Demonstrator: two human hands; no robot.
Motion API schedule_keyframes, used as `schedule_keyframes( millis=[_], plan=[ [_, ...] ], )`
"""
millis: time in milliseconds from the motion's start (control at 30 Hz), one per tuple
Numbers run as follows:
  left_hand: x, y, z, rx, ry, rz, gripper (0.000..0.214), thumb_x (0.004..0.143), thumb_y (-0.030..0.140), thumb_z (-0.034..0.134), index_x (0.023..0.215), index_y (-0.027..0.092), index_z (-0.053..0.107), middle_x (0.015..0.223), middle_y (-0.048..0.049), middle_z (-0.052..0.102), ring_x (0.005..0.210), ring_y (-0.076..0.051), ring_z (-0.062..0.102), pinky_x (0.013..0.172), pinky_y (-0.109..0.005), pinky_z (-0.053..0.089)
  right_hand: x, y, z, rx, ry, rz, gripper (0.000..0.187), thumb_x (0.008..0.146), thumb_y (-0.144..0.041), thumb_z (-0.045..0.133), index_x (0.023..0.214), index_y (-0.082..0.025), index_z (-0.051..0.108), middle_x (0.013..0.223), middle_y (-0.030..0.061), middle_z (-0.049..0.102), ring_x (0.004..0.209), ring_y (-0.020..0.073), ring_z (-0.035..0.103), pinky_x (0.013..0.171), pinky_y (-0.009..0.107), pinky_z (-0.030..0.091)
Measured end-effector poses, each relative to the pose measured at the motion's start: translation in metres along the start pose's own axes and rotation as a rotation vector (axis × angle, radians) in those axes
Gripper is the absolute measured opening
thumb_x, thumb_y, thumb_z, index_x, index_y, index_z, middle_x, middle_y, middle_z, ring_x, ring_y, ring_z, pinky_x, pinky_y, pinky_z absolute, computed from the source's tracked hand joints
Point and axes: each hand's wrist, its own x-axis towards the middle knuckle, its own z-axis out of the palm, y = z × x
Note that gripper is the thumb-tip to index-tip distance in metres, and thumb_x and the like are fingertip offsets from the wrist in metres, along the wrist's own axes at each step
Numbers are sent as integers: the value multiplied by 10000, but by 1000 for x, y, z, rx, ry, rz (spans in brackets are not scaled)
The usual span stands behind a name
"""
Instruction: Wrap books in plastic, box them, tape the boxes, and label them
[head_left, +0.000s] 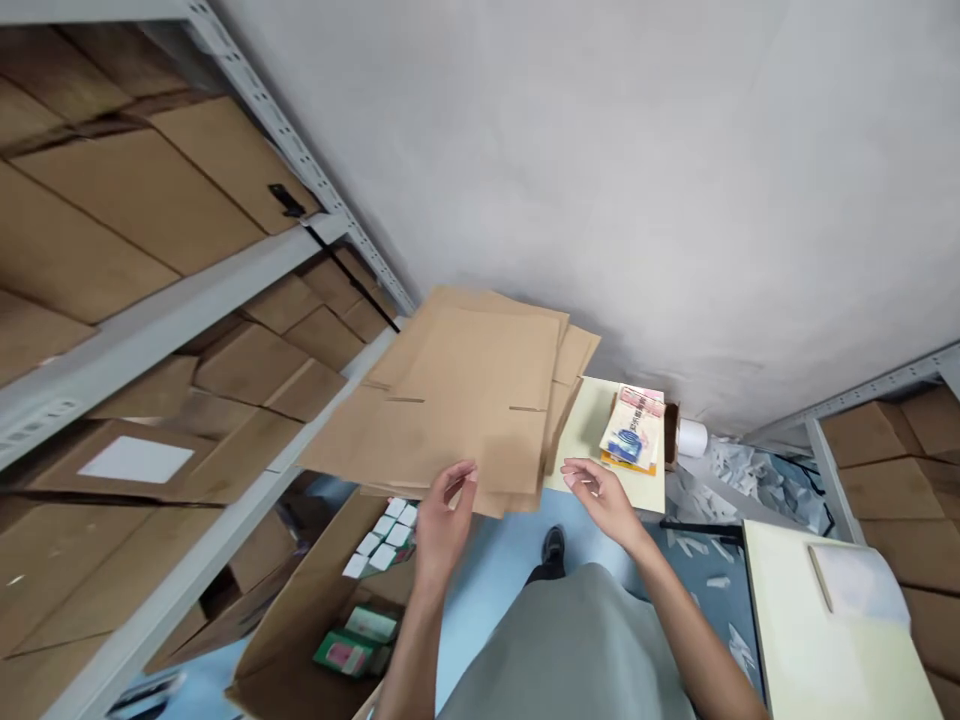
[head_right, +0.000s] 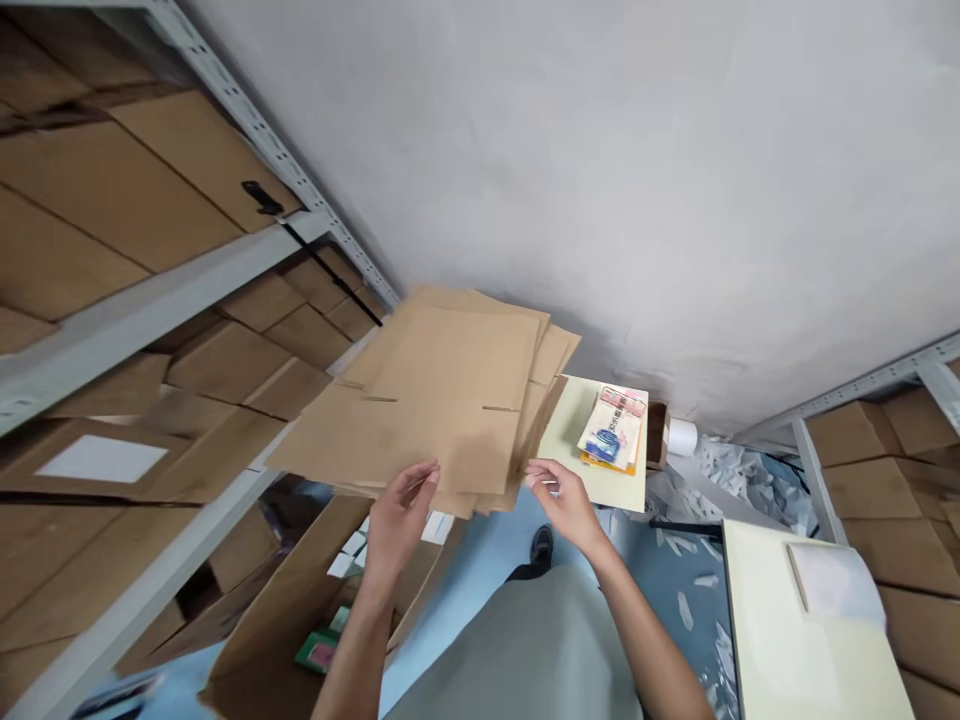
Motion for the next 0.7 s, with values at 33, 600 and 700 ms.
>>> schedule_keyframes(
  millis=[33,600,700],
  plan=[
    [7,-9,-14,29,21,-16,458,921,595,627,1142,204,718,1236,-143,780,1149,-301,744,1052,-459,590,11,3,12,-15,-12,-1,449,960,-571,679,1237,-226,755,1211,125,794,1067,272,765,917,409,636],
    [29,-74,-52,328,44,150,449,907,517,592,1214,210,705,1294,-192,740,1271,-410,664,1157,-610,487,82,36,77,-121,55,178,545,748,-747,783,893,-234,667,799,59,715,689,261,708,621,390,621],
    [30,-70,-62,271,90,112,512,914,581,604,1273,223,676,1330,-190,714,1325,-404,642,1162,-602,497,74,12,84,100,18,156,582,723,-781,801,807,-249,580,789,26,667,705,233,683,608,366,629]
  ],
)
